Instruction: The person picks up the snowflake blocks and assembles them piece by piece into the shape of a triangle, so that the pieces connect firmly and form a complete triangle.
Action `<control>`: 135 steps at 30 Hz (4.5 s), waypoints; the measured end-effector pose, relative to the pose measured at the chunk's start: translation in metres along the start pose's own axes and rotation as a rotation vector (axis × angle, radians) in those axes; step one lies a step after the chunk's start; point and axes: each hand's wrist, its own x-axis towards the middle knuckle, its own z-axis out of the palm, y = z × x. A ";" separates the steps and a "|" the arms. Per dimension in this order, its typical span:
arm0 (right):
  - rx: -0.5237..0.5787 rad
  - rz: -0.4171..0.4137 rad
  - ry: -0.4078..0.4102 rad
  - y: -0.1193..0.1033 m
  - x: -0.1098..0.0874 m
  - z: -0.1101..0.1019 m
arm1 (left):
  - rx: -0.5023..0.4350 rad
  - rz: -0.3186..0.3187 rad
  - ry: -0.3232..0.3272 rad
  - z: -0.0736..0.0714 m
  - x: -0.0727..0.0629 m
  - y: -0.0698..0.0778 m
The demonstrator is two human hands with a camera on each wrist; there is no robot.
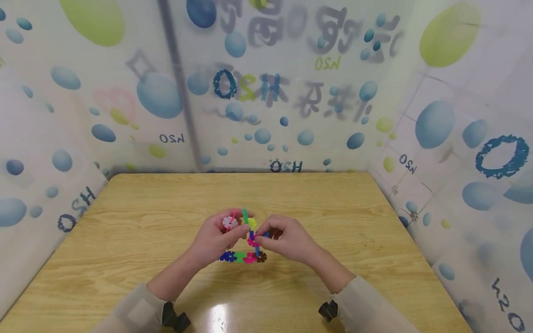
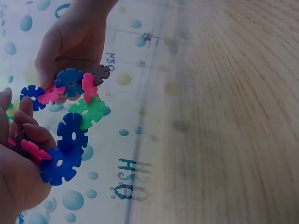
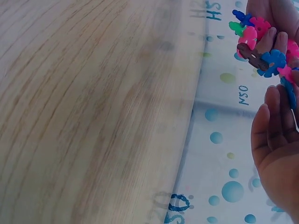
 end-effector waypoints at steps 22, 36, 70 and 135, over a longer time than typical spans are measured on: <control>0.057 -0.128 0.219 -0.035 0.005 -0.031 | 0.222 0.033 -0.058 0.007 -0.002 0.004; -0.042 -0.113 0.200 -0.045 0.009 -0.020 | 0.218 0.032 -0.093 0.009 -0.003 0.006; 0.009 -0.134 0.267 -0.043 0.015 -0.006 | 0.203 0.049 -0.119 0.011 0.001 0.001; 0.062 -0.094 0.219 -0.026 0.003 0.011 | -0.075 0.006 0.080 0.013 0.003 0.011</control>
